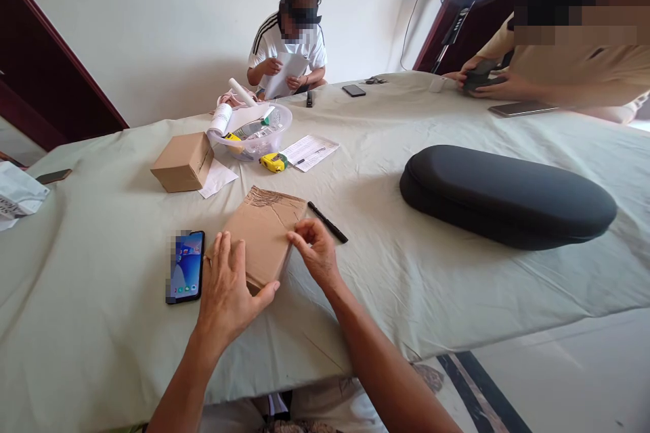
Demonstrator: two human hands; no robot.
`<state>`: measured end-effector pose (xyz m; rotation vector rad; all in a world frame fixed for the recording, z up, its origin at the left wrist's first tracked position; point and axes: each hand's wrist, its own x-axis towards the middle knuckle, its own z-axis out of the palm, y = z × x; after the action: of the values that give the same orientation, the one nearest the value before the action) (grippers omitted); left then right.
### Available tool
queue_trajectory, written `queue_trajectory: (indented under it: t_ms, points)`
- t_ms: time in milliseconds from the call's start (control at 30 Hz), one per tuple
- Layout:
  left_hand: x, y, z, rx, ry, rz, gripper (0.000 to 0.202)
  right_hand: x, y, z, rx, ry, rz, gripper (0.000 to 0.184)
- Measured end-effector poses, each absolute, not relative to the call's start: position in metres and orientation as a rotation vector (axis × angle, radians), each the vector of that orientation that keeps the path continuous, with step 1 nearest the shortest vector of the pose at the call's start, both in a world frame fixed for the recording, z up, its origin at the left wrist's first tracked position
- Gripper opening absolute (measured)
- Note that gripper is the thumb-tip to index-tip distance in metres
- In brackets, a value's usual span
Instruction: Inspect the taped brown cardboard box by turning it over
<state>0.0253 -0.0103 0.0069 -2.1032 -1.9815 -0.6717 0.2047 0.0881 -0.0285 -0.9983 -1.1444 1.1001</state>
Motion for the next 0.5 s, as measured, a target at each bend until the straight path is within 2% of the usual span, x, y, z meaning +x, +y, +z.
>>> queue_trajectory:
  t_ms: [167, 367, 500]
  points:
    - [-0.009, -0.018, 0.02, -2.456, -1.926, -0.578, 0.075, 0.221, 0.101, -0.029, -1.188, -0.889, 0.779, 0.033]
    - [-0.024, 0.01, 0.03, -2.509, -2.029, -0.74, 0.047, 0.222, 0.101, -0.029, -1.195, -0.921, 0.941, 0.035]
    - [-0.016, 0.035, 0.014, -2.278, -2.204, -1.017, 0.041, 0.215, 0.1, -0.031, -1.15, -0.916, 0.95, 0.033]
